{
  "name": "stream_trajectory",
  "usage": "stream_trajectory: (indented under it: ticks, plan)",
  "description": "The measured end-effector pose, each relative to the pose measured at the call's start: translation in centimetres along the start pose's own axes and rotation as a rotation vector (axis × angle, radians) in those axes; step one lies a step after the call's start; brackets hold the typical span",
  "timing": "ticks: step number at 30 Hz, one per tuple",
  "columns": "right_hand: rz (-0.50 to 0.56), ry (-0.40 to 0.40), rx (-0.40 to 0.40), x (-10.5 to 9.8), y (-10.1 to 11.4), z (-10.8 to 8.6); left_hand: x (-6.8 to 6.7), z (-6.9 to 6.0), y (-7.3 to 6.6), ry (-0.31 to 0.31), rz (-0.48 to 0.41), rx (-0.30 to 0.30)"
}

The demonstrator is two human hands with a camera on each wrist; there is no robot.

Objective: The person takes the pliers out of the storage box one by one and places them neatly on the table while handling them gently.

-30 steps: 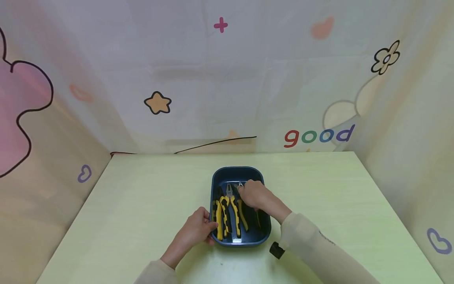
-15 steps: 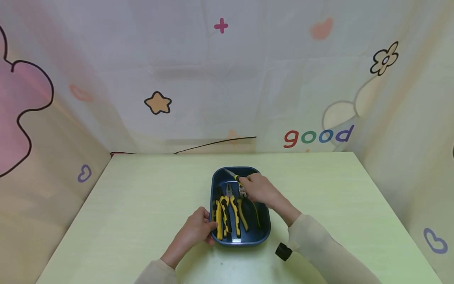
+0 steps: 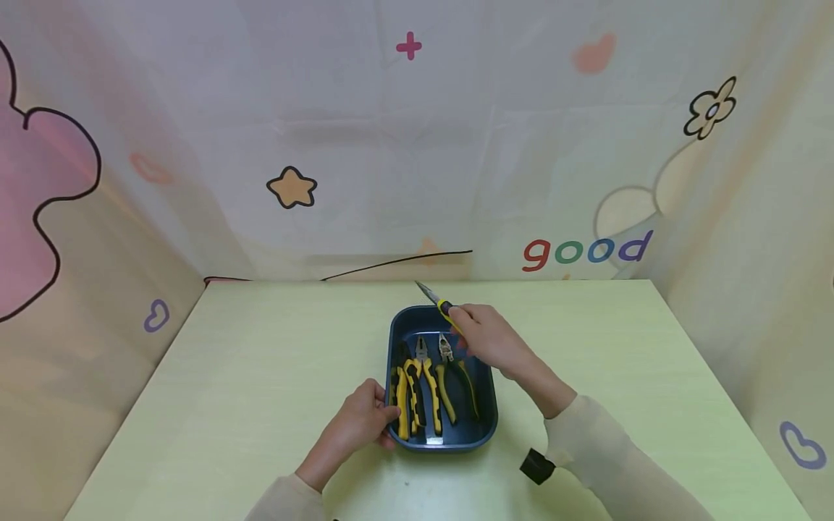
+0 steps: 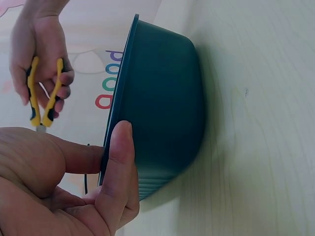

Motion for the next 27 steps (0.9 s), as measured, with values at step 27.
stream_trajectory:
  ticks: [27]
  plan:
    - [-0.102, -0.216, -0.159, -6.2, 3.6, -3.5, -0.1, 0.1, 0.3, -0.015, 0.018, -0.045]
Point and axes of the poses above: each hand's wrist, its own z-axis towards the middle knuckle, its own x-axis out of the palm, y = z × x, the point moved 9 cm from there along z, towards the middle knuckle, and after that the axes turned 8 degrees about -z, right-handed, at the moved point
